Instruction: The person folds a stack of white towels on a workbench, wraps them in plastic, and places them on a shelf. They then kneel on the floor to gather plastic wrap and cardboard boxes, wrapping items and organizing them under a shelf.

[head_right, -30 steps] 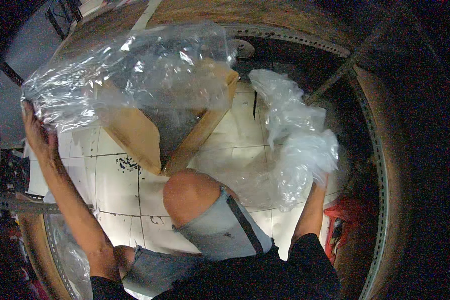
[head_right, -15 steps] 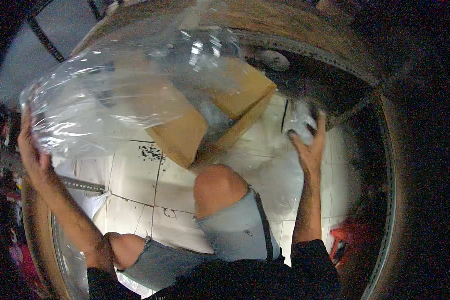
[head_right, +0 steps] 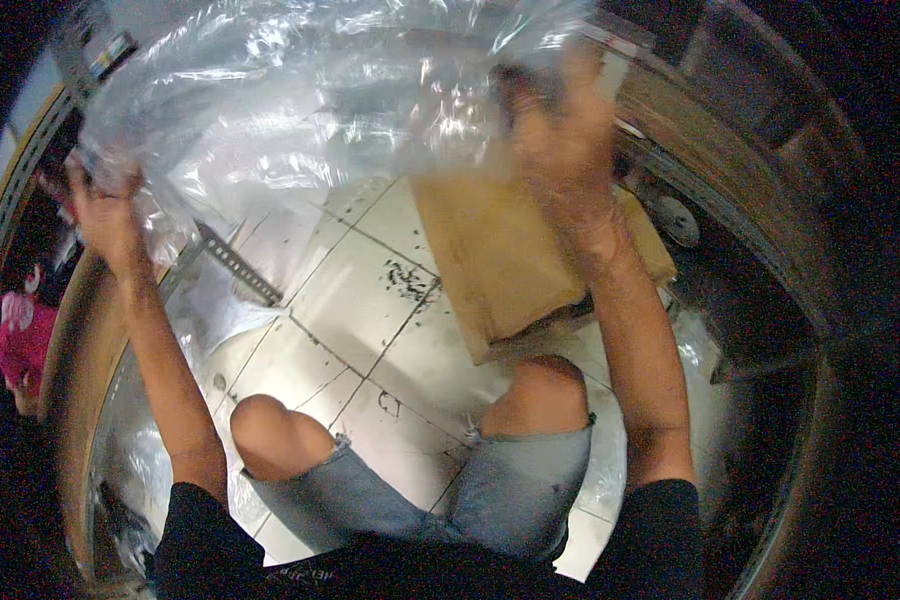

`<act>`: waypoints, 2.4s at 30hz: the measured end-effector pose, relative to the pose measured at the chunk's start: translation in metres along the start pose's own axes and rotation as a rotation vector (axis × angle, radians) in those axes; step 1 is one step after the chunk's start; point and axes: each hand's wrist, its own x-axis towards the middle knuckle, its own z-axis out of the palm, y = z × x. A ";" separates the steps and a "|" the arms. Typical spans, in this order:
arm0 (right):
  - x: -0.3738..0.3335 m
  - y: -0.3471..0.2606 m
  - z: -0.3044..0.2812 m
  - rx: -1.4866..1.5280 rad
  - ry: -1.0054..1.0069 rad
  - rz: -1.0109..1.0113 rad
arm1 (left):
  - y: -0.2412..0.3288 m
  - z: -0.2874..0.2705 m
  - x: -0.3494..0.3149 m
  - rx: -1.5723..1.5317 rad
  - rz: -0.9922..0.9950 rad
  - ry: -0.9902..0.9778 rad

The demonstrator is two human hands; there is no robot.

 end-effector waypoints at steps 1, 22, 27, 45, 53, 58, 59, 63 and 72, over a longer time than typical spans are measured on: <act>-0.002 -0.002 0.012 -0.233 -0.233 0.071 | -0.031 -0.034 -0.008 0.282 -0.050 -0.151; 0.019 -0.054 0.103 0.630 -1.157 -0.321 | 0.027 0.039 -0.049 0.098 0.195 -1.241; 0.032 -0.008 0.086 0.392 -1.028 -0.134 | -0.021 0.010 -0.045 0.716 -0.058 -1.522; -0.107 0.046 0.135 -0.423 -1.383 -0.790 | -0.087 -0.120 -0.245 1.119 0.186 -0.986; -0.166 0.077 0.143 -0.292 -1.672 -0.279 | -0.092 -0.107 -0.336 1.099 -0.325 -1.027; -0.165 0.073 0.152 -0.241 -1.930 0.000 | -0.110 -0.099 -0.366 1.154 -0.542 -1.024; -0.162 0.065 0.148 -0.210 -1.932 0.051 | -0.111 -0.099 -0.368 1.174 -0.606 -1.097; -0.153 0.046 0.139 -0.120 -1.937 0.047 | -0.130 -0.122 -0.405 1.031 -0.358 -1.111; -0.263 0.056 0.134 -0.248 -1.415 -0.119 | -0.107 -0.127 -0.425 0.316 -0.615 -0.473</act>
